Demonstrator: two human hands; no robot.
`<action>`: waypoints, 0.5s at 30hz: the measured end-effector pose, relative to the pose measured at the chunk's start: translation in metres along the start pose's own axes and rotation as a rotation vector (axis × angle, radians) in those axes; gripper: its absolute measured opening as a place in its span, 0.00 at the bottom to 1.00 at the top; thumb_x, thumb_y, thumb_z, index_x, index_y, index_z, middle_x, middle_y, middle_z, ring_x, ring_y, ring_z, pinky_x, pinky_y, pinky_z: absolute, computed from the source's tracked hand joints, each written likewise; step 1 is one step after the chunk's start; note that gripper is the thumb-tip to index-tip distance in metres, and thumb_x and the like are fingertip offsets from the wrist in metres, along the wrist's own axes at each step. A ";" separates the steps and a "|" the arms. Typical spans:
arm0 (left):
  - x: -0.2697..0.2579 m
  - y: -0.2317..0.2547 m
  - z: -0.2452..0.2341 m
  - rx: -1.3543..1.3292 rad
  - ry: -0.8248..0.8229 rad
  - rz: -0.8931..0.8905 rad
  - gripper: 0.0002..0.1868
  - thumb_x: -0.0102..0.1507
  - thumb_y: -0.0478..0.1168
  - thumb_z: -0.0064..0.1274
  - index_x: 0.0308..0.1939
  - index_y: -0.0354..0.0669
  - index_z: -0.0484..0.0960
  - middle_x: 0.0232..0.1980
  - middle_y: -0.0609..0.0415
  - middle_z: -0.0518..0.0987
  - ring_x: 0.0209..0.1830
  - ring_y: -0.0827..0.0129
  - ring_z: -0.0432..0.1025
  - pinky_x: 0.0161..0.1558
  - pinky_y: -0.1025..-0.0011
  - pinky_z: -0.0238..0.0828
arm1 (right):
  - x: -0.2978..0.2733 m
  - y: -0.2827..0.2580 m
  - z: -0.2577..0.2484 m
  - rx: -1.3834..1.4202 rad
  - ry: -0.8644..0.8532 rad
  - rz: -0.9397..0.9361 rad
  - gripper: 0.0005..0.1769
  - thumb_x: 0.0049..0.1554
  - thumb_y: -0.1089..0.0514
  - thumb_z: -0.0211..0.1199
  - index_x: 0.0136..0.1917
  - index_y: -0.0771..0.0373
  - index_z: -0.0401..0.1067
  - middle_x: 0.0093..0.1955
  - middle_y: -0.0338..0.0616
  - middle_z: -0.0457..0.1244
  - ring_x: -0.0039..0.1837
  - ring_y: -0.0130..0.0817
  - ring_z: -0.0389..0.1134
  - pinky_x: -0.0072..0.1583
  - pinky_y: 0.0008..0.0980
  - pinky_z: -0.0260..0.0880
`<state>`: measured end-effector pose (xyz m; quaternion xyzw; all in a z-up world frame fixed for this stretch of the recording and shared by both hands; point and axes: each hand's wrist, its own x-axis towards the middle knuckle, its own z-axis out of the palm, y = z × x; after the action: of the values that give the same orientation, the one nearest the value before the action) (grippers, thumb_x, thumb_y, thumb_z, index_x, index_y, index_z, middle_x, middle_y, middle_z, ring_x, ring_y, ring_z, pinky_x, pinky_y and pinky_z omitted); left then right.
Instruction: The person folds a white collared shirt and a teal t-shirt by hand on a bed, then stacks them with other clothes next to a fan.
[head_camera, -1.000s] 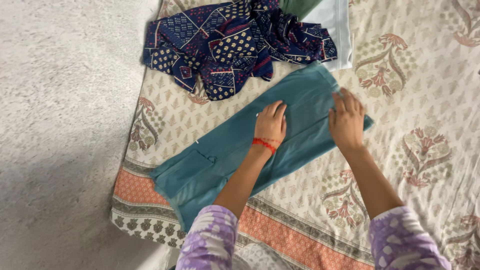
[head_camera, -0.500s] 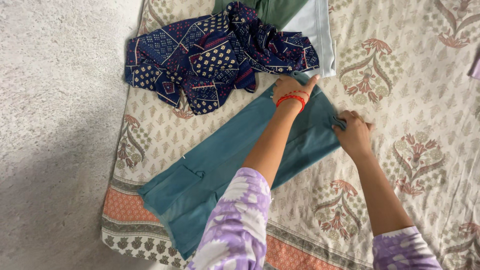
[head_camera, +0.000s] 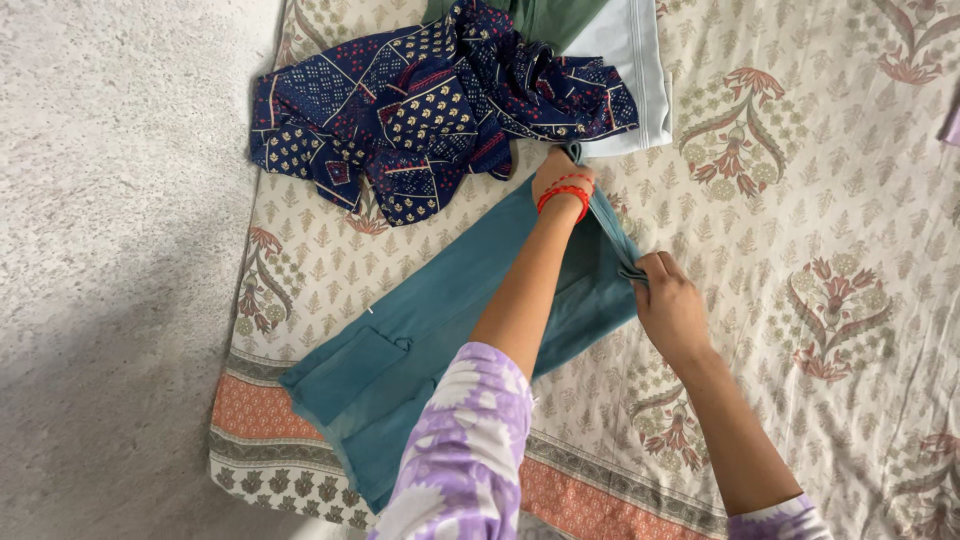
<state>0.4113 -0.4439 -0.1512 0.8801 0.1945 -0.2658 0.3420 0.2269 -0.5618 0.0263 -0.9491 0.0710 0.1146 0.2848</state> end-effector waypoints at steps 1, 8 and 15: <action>0.004 -0.017 0.005 -0.001 0.002 -0.001 0.23 0.55 0.46 0.61 0.50 0.38 0.79 0.46 0.41 0.86 0.48 0.49 0.80 0.54 0.57 0.77 | -0.002 -0.003 0.002 0.000 -0.001 -0.002 0.08 0.58 0.63 0.61 0.52 0.63 0.68 0.53 0.52 0.65 0.50 0.59 0.69 0.52 0.53 0.70; -0.021 -0.106 -0.013 -0.566 0.129 0.267 0.18 0.58 0.46 0.60 0.45 0.38 0.80 0.42 0.43 0.84 0.41 0.53 0.80 0.46 0.60 0.75 | -0.034 -0.024 0.028 -0.006 -0.016 -0.088 0.09 0.57 0.65 0.61 0.52 0.62 0.68 0.51 0.50 0.65 0.50 0.55 0.70 0.52 0.48 0.71; -0.082 -0.174 -0.076 -0.474 0.263 0.233 0.15 0.60 0.46 0.62 0.40 0.37 0.79 0.31 0.50 0.81 0.28 0.63 0.74 0.36 0.66 0.71 | -0.076 -0.059 0.071 -0.020 -0.050 -0.238 0.22 0.54 0.67 0.60 0.63 0.63 0.70 0.50 0.51 0.64 0.52 0.52 0.70 0.54 0.45 0.72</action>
<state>0.2812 -0.2834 -0.1414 0.8191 0.1913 -0.0555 0.5380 0.1530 -0.4678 0.0189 -0.9504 -0.0504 0.1043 0.2887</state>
